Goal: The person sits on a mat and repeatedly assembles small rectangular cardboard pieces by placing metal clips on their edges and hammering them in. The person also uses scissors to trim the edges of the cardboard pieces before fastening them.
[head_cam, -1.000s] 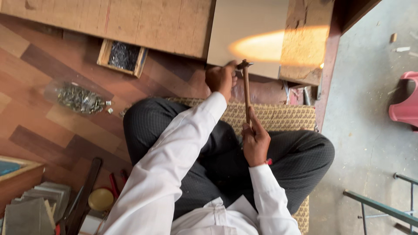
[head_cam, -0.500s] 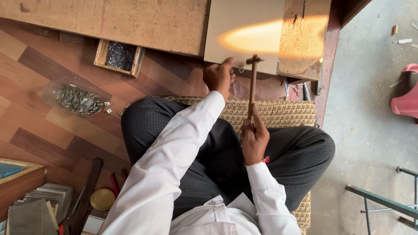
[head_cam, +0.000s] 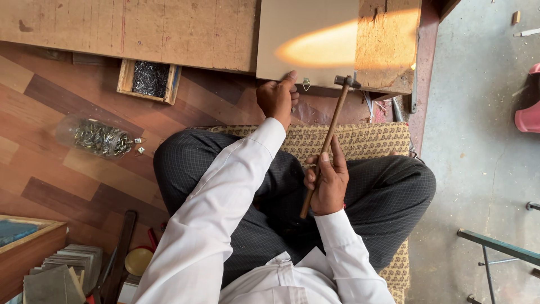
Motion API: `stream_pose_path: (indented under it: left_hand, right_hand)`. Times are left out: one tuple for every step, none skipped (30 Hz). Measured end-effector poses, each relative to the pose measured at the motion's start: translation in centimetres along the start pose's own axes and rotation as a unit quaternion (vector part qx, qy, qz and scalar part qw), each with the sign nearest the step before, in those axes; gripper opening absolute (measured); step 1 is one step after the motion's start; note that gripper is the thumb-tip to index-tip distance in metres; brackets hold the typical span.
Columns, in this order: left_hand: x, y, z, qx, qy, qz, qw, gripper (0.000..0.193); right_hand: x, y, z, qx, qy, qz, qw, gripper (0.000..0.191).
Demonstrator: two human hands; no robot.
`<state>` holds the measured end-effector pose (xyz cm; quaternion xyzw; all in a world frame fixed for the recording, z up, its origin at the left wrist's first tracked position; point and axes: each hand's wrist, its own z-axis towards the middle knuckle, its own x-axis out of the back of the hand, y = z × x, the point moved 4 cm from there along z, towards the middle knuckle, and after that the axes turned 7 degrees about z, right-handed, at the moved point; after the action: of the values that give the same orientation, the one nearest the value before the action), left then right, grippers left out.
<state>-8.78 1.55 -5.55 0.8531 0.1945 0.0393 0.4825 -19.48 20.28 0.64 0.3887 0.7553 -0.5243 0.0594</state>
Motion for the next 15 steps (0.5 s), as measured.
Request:
stream_pose_path:
  left_hand:
    - [0.0,0.0,0.0,0.001,0.001,0.002,1.000,0.030]
    - [0.0,-0.1,0.0,0.005,0.000,0.001,1.000,0.030]
    - [0.0,-0.2,0.0,0.006,-0.001,0.000,1.000,0.030]
    - [-0.1,-0.2,0.0,0.007,0.000,-0.002,1.000,0.030]
    - [0.0,-0.3,0.0,0.006,0.006,0.005,1.000,0.031]
    - [0.0,-0.3,0.0,0.006,0.011,0.012,1.000,0.031]
    - [0.0,-0.4,0.0,0.007,0.017,0.019,1.000,0.032]
    - [0.0,-0.4,0.0,0.001,0.018,0.012,1.000,0.032]
    - [-0.1,-0.4,0.0,-0.004,0.018,0.007,1.000,0.032]
    - [-0.1,-0.4,0.1,-0.010,0.017,0.001,1.000,0.032]
    - [-0.1,-0.6,0.1,0.001,0.019,-0.004,1.000,0.031]
    - [-0.3,-0.7,0.2,0.009,0.018,-0.010,1.000,0.031]
    - [-0.4,-0.8,0.3,0.017,0.017,-0.018,1.000,0.030]
    - [-0.4,-0.9,0.3,0.017,0.015,-0.028,0.999,0.029]
    - [-0.5,-0.9,0.4,0.016,0.015,-0.037,0.999,0.028]
  right_hand:
    - [0.1,-0.1,-0.1,0.002,-0.002,-0.006,1.000,0.056]
    - [0.1,-0.1,-0.2,0.007,-0.013,-0.046,0.999,0.055]
    - [0.1,0.0,-0.3,0.013,-0.026,-0.084,0.996,0.054]
    - [0.0,0.2,-0.6,0.019,-0.040,-0.122,0.991,0.054]
    - [0.0,-0.1,-0.8,0.081,-0.040,-0.187,0.978,0.054]
    - [-0.1,-0.3,-1.2,0.142,-0.040,-0.249,0.957,0.054]
    - [-0.3,-0.4,-1.5,0.202,-0.039,-0.311,0.928,0.055]
    - [-0.5,-0.8,-1.7,0.282,-0.034,-0.369,0.885,0.053]
    - [-0.8,-1.1,-2.1,0.358,-0.031,-0.423,0.832,0.052]
    - [-1.2,-1.4,-2.4,0.432,-0.027,-0.470,0.769,0.051]
    - [-0.9,-1.2,-1.9,0.369,-0.013,-0.477,0.798,0.054]
    - [-0.7,-1.1,-1.3,0.308,0.000,-0.479,0.822,0.056]
    - [-0.4,-1.0,-0.8,0.247,0.012,-0.481,0.841,0.059]
    - [-0.5,-1.5,-1.1,0.280,-0.010,-0.458,0.843,0.060]
    - [-0.8,-1.9,-1.3,0.311,-0.033,-0.434,0.845,0.060]
